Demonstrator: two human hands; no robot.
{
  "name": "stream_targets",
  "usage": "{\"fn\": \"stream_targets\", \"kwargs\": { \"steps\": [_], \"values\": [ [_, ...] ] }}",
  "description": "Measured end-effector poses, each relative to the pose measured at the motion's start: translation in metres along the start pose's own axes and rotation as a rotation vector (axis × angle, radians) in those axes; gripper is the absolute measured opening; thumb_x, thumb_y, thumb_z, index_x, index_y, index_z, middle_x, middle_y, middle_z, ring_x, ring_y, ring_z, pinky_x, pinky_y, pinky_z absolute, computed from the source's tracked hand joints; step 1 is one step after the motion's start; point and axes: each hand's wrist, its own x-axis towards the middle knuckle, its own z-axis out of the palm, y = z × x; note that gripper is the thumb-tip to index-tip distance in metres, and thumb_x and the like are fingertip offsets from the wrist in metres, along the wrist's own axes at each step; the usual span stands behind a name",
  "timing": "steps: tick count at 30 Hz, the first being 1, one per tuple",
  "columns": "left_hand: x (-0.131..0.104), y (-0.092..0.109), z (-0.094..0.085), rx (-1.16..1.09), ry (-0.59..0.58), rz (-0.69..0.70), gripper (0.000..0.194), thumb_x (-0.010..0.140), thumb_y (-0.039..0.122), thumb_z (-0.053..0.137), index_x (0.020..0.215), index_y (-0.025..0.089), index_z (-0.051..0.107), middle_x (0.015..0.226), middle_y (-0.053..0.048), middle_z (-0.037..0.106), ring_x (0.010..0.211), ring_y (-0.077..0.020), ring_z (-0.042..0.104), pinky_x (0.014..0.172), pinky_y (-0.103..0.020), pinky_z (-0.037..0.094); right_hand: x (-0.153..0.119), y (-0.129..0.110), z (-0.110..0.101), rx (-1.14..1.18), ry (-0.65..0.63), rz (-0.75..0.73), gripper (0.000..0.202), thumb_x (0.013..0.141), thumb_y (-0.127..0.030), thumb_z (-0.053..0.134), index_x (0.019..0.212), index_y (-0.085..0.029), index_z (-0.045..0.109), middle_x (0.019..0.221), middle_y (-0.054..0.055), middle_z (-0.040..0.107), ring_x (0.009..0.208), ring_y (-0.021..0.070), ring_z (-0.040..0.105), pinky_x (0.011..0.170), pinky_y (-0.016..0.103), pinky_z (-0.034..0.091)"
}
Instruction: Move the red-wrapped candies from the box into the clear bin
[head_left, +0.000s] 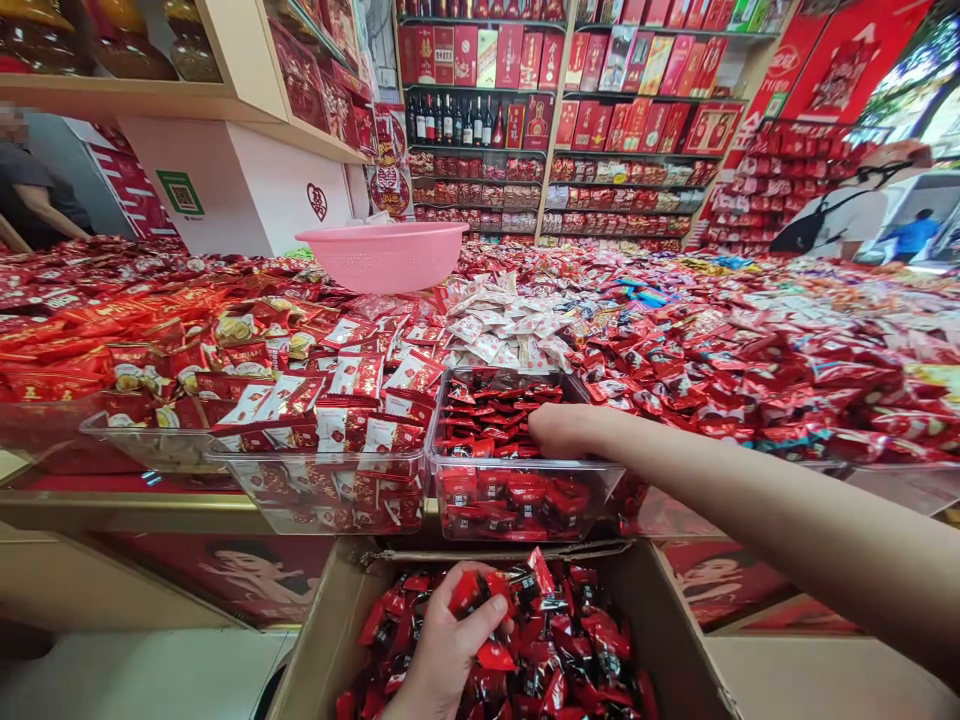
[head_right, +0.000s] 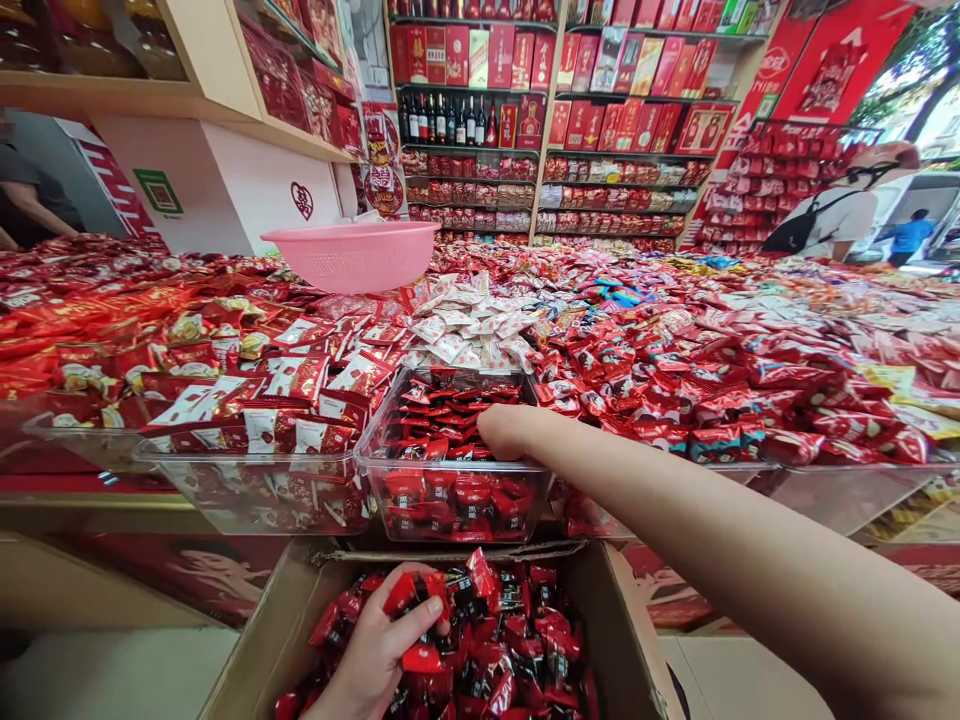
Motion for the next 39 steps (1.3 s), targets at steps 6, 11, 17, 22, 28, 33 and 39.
{"fn": "stream_targets", "kwargs": {
  "steps": [6, 11, 17, 22, 28, 33, 39],
  "values": [
    [-0.01, 0.008, 0.001, -0.101, -0.02, 0.001, 0.027, 0.051, 0.024, 0.07, 0.072, 0.02, 0.054, 0.054, 0.003, 0.056, 0.049, -0.0121, 0.052, 0.041, -0.021, 0.042, -0.048, -0.012, -0.028, -0.034, 0.329, -0.174, 0.022, 0.077, -0.021, 0.039, 0.071, -0.014, 0.059, 0.065, 0.006, 0.06, 0.059, 0.0125, 0.053, 0.055, 0.024, 0.038],
    [-0.02, 0.02, 0.005, -0.207, -0.026, -0.022, 0.025, 0.056, 0.019, 0.066, 0.077, 0.021, 0.053, 0.058, 0.003, 0.058, 0.051, -0.011, 0.054, 0.042, -0.018, 0.037, -0.129, -0.038, -0.002, 0.147, 0.663, -0.046, 0.019, 0.079, -0.025, 0.04, 0.069, -0.017, 0.054, 0.071, 0.007, 0.057, 0.069, 0.0156, 0.051, 0.065, 0.028, 0.039],
    [-0.029, 0.025, 0.021, -0.198, -0.126, -0.002, 0.019, 0.057, 0.02, 0.065, 0.072, 0.019, 0.055, 0.059, 0.002, 0.058, 0.052, -0.0102, 0.052, 0.048, -0.02, 0.04, -0.155, -0.064, 0.056, 0.832, 0.486, 0.048, 0.028, 0.077, -0.034, 0.045, 0.102, -0.021, 0.045, 0.084, 0.003, 0.059, 0.071, 0.0129, 0.055, 0.061, 0.023, 0.043],
    [-0.026, 0.014, 0.025, -0.028, -0.081, 0.134, 0.023, 0.057, 0.021, 0.066, 0.078, 0.02, 0.056, 0.076, 0.0, 0.062, 0.066, -0.0139, 0.054, 0.061, -0.024, 0.044, -0.15, -0.067, 0.067, 0.834, 0.467, 0.075, 0.014, 0.076, -0.03, 0.043, 0.076, -0.019, 0.053, 0.065, 0.0, 0.056, 0.057, 0.0108, 0.05, 0.055, 0.021, 0.04],
    [-0.023, 0.007, 0.018, -0.035, -0.206, 0.069, 0.02, 0.06, 0.018, 0.066, 0.077, 0.018, 0.057, 0.071, 0.001, 0.059, 0.063, -0.0104, 0.053, 0.059, -0.02, 0.043, -0.143, -0.069, 0.075, 1.165, 0.343, 0.025, 0.029, 0.074, -0.03, 0.048, 0.101, -0.019, 0.044, 0.073, 0.001, 0.055, 0.059, 0.0093, 0.05, 0.054, 0.019, 0.041],
    [-0.023, 0.015, 0.008, -0.39, -0.414, -0.416, 0.012, 0.07, 0.021, 0.058, 0.08, 0.015, 0.056, 0.063, 0.0, 0.053, 0.047, -0.0042, 0.046, 0.034, -0.009, 0.03, -0.136, -0.06, 0.069, 1.307, 0.228, -0.166, 0.031, 0.075, -0.027, 0.048, 0.105, -0.021, 0.047, 0.106, 0.006, 0.046, 0.065, 0.0068, 0.049, 0.059, 0.02, 0.042],
    [-0.022, 0.016, 0.006, -0.429, -0.494, -0.517, 0.022, 0.072, 0.027, 0.055, 0.083, 0.009, 0.056, 0.07, -0.006, 0.057, 0.051, -0.0057, 0.05, 0.036, -0.009, 0.035, -0.127, -0.054, 0.055, 1.181, 0.206, -0.141, 0.017, 0.076, -0.029, 0.047, 0.081, -0.017, 0.057, 0.074, 0.001, 0.058, 0.069, 0.0106, 0.052, 0.062, 0.021, 0.041]
  ]
}}
